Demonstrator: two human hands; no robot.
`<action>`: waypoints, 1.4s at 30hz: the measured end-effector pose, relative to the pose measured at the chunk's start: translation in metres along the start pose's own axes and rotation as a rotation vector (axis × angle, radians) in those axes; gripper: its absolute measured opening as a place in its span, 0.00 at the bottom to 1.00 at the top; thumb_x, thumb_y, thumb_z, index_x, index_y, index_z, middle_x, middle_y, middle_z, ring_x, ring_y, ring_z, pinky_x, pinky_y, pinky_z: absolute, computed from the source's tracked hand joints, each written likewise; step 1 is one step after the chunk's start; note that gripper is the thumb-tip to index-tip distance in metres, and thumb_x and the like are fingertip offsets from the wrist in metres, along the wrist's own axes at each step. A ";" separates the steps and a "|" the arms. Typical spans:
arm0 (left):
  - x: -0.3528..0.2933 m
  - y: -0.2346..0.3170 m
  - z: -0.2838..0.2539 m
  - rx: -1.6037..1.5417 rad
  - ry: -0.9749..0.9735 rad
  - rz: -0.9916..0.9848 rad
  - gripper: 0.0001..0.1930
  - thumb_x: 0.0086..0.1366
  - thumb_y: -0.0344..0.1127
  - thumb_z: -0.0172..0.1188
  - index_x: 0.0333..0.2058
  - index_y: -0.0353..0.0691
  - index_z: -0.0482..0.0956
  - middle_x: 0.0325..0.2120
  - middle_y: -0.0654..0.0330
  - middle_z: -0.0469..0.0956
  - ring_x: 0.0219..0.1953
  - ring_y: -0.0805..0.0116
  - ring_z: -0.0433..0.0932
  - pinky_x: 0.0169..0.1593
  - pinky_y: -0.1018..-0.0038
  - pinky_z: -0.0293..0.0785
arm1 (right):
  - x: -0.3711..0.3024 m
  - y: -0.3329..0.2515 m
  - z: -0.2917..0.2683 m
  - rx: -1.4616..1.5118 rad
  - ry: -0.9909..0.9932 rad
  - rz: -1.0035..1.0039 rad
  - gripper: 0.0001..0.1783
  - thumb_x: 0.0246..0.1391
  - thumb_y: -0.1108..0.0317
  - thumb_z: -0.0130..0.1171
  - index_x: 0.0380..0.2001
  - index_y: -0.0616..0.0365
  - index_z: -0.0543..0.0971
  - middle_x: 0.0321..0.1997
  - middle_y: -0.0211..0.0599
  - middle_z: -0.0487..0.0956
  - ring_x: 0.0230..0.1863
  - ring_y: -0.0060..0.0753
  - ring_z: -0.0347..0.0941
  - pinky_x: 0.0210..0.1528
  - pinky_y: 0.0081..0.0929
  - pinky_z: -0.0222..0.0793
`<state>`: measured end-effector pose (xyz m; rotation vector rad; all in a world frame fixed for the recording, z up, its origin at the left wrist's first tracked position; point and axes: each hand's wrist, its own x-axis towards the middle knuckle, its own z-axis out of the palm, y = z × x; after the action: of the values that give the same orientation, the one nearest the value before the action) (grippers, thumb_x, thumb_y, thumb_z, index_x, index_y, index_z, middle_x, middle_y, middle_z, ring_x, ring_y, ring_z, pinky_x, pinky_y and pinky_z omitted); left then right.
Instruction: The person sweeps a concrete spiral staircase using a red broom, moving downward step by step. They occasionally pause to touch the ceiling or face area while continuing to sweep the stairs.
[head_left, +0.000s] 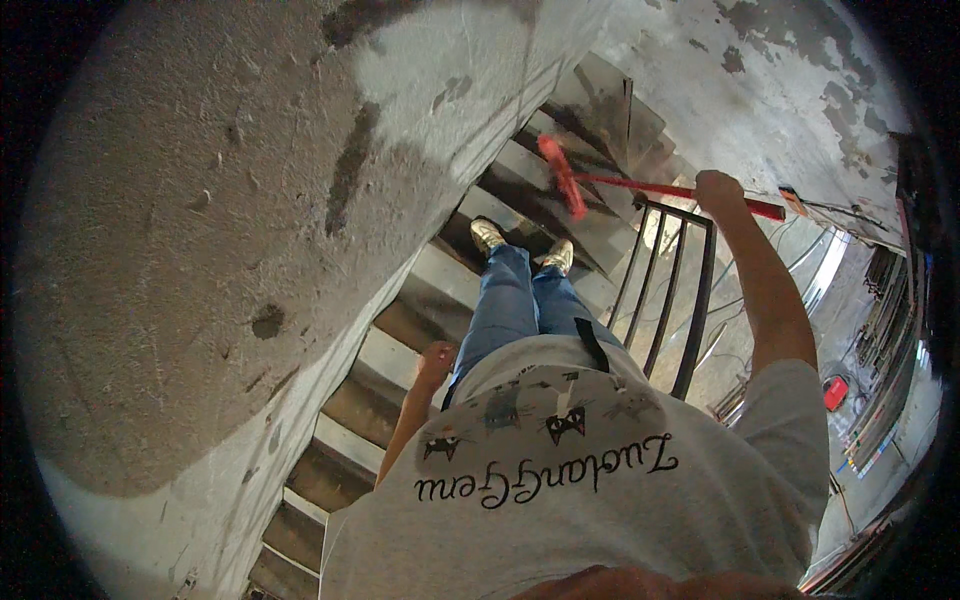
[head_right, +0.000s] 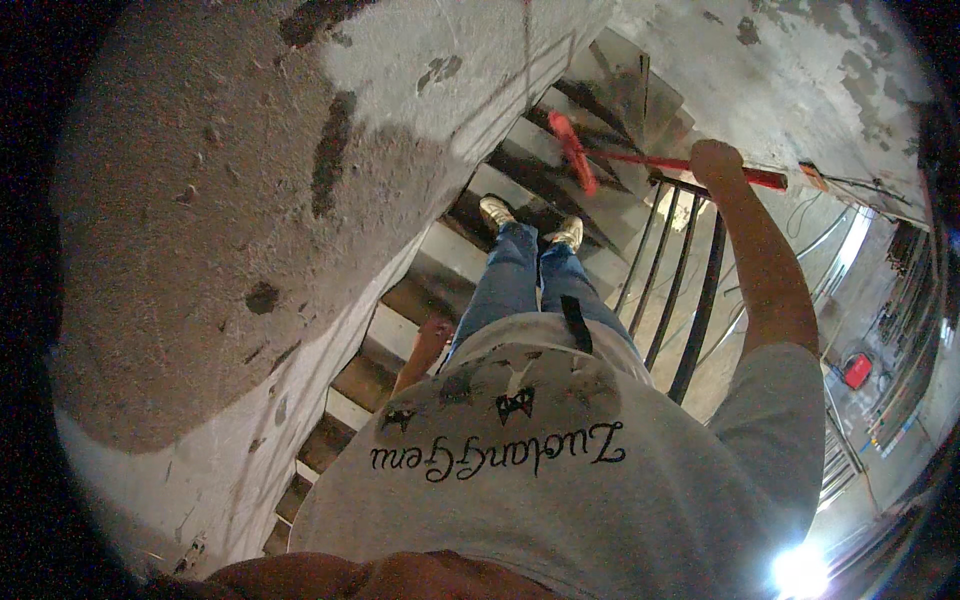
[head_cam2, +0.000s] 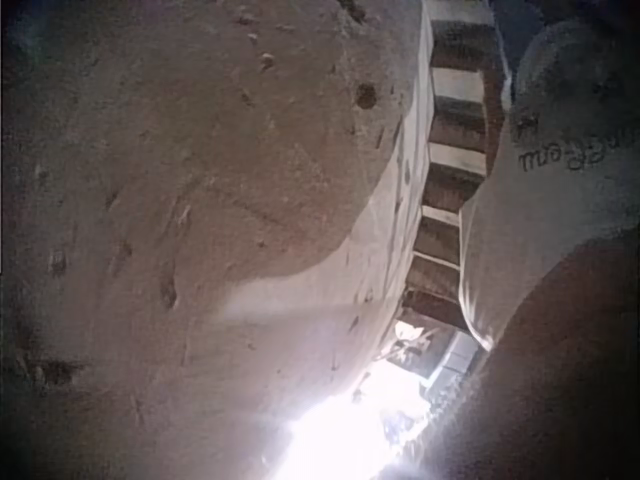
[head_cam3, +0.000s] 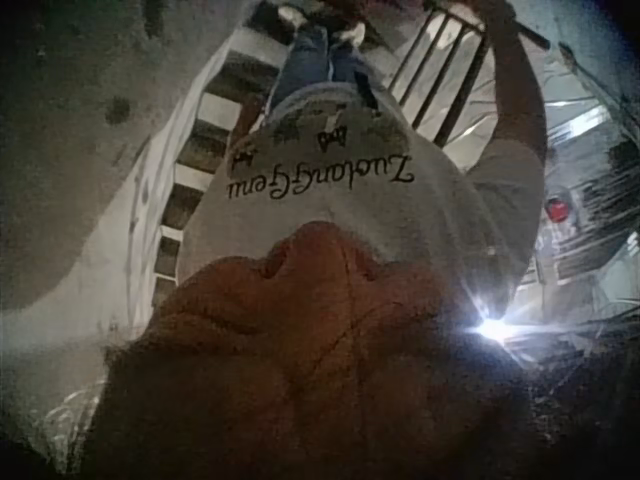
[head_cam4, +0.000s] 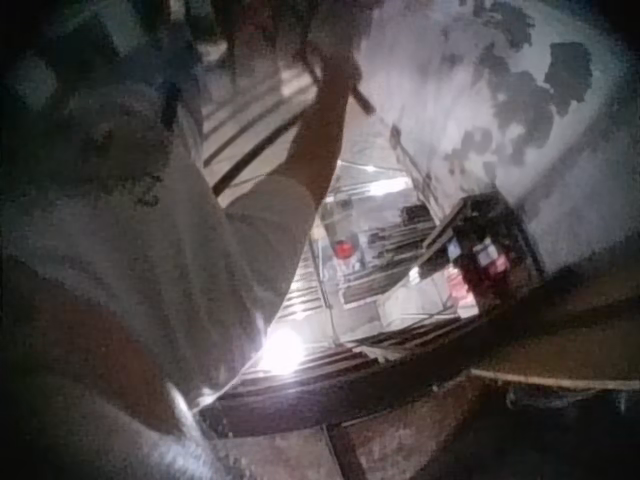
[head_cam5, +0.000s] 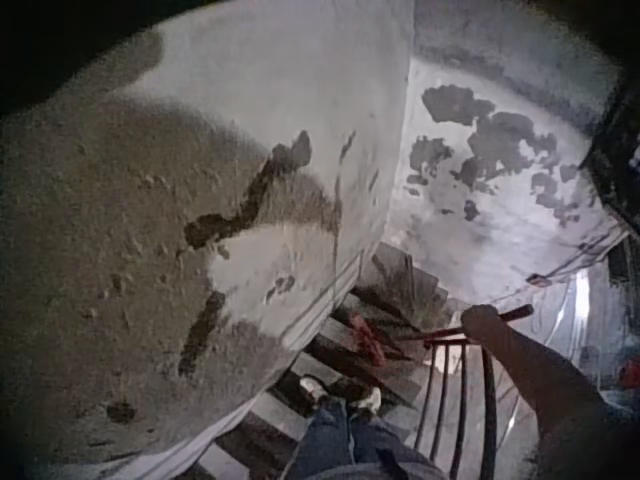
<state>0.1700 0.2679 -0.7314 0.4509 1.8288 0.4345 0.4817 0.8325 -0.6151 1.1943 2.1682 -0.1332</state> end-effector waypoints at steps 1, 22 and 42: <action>0.001 -0.005 0.002 0.005 0.005 0.034 0.12 0.53 0.38 0.52 0.34 0.40 0.72 0.29 0.55 0.73 0.30 0.65 0.73 0.33 0.73 0.69 | 0.000 0.002 -0.005 0.017 0.012 0.017 0.10 0.41 0.65 0.50 0.24 0.59 0.76 0.31 0.45 0.75 0.36 0.42 0.72 0.36 0.35 0.68; 0.003 -0.008 -0.008 0.134 0.004 0.066 0.15 0.52 0.43 0.52 0.35 0.39 0.72 0.30 0.53 0.74 0.31 0.61 0.74 0.34 0.69 0.69 | -0.075 -0.067 0.250 0.910 -0.125 -0.045 0.20 0.47 0.56 0.48 0.16 0.64 0.70 0.07 0.38 0.66 0.07 0.31 0.63 0.09 0.29 0.56; -0.023 0.070 -0.010 0.158 0.030 0.065 0.14 0.52 0.39 0.52 0.34 0.36 0.72 0.29 0.56 0.74 0.31 0.66 0.73 0.34 0.73 0.69 | -0.102 -0.064 0.291 0.612 -0.406 -0.132 0.12 0.48 0.65 0.42 0.25 0.61 0.72 0.20 0.50 0.72 0.25 0.49 0.71 0.27 0.40 0.66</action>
<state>0.1736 0.3158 -0.6745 0.6168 1.8888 0.3435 0.6128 0.6113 -0.7968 1.2001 1.8846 -1.0630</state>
